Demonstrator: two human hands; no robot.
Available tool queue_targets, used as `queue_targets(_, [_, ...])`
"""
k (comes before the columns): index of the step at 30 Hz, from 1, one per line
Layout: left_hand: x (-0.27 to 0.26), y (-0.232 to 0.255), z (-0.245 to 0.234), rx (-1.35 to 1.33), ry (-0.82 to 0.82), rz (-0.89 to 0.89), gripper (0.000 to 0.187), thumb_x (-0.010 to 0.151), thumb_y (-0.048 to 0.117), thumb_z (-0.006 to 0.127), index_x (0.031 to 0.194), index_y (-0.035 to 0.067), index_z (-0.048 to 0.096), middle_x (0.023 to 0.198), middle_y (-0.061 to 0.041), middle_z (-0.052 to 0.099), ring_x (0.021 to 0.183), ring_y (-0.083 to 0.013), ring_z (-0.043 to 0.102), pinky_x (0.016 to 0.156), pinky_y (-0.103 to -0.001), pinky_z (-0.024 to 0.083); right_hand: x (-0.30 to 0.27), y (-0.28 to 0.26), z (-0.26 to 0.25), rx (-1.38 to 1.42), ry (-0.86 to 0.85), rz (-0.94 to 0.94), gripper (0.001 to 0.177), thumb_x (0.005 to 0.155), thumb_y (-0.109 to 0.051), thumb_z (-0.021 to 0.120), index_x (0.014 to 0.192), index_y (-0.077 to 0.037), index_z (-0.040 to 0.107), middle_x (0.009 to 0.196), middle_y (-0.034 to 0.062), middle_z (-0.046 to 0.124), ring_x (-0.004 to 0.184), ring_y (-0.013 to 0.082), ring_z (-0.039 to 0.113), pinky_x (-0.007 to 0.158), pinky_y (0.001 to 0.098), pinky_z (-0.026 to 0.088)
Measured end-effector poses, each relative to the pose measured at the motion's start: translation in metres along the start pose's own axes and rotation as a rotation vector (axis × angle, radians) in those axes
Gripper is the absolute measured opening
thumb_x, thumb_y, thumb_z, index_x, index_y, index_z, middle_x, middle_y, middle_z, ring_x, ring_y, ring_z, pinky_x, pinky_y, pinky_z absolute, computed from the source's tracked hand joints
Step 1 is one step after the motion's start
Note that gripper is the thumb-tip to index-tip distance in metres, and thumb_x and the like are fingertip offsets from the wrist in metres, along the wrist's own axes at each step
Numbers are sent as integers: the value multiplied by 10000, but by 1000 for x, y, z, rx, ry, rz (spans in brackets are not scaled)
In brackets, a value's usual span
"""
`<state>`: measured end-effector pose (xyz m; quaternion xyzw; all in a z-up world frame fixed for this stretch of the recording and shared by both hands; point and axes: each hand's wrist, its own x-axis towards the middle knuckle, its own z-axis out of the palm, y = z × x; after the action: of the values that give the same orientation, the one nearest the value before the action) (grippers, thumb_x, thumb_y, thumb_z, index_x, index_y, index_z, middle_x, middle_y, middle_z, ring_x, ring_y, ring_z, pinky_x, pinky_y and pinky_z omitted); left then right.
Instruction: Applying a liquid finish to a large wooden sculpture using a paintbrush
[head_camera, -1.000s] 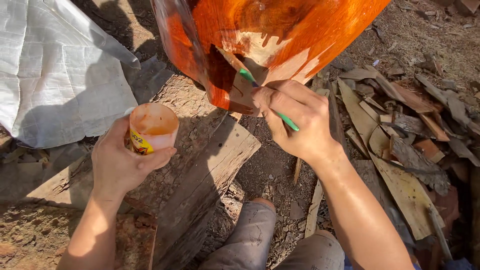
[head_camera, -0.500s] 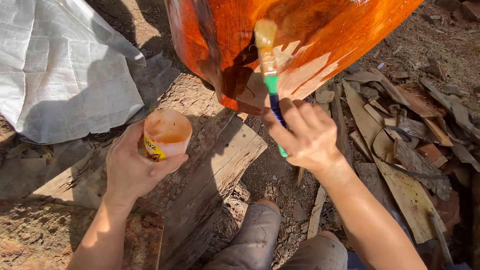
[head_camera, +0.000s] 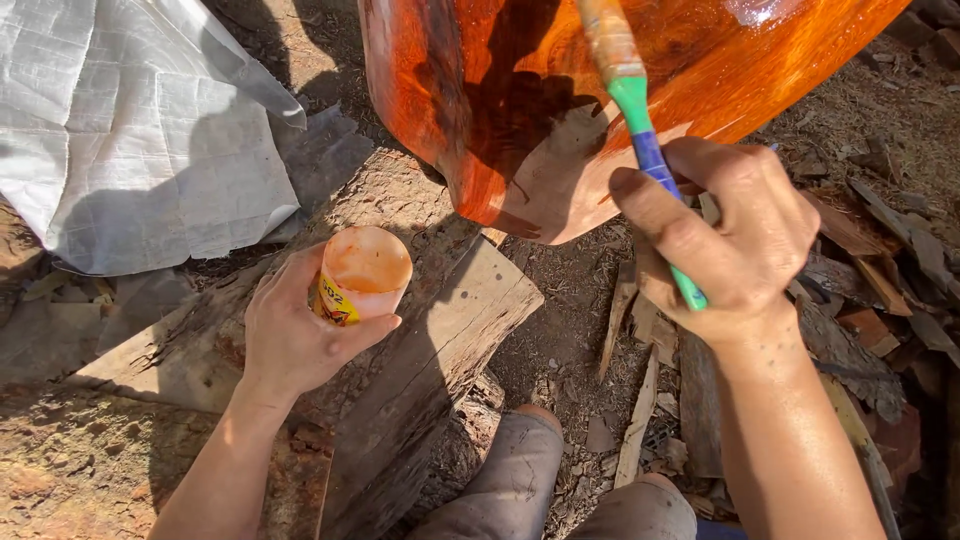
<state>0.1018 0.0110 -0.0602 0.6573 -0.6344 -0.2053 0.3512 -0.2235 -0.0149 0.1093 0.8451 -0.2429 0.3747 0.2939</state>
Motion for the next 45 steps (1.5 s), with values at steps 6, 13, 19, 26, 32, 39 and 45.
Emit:
queue_targets(6, [-2,-5,5,-23,-2,-21,873,532,593,860,1294,213,671,1172,23,743,1091,-276,670,931,-433,481,-10,-11,39,-349,-250,-269,169,962,-44,590,956,-213,576,934,26,664,776,156,595,479,253,514])
queue_targets(13, [-3,-15,11,-136,105,167,871,563,601,875,1252,108,671,1075,-74,731,988,-328,714,863,-468,512,6,30,16,127,-152,-1,194,1024,-80,568,953,-35,743,825,119,648,688,230,590,630,348,512])
queue_targets(19, [-8,-14,13,-28,41,20,859,536,656,859,1231,193,657,1086,49,743,983,-254,704,781,-454,524,44,39,-9,183,11,-5,162,1087,76,613,1023,140,747,934,250,639,841,358,596,753,465,465])
queue_targets(26, [-6,-12,7,-66,4,-61,845,527,641,854,1239,225,667,1167,65,753,1047,-260,702,863,-453,515,4,-5,18,-79,-395,-333,141,998,-85,493,997,-160,612,1172,112,669,838,239,611,529,334,517])
queue_targets(32, [-5,-20,14,-22,-2,-22,893,546,671,846,1274,194,645,1225,17,732,1134,-273,664,951,-468,481,70,51,-1,238,-178,-92,237,919,139,549,977,72,769,774,158,639,632,246,539,598,396,483])
queue_targets(39, [-5,-16,16,-9,-26,-74,941,537,728,776,1323,233,621,1221,18,730,1086,-289,691,845,-508,544,132,53,-8,-11,-122,-300,446,786,124,560,1123,39,840,795,100,403,694,295,365,658,431,243])
queue_targets(45, [-10,-25,12,-87,-15,-45,939,547,690,779,1342,214,624,1270,19,721,1112,-283,676,927,-492,506,86,-28,44,-610,-570,-601,122,982,-280,632,881,-221,671,822,18,660,700,197,661,517,272,647])
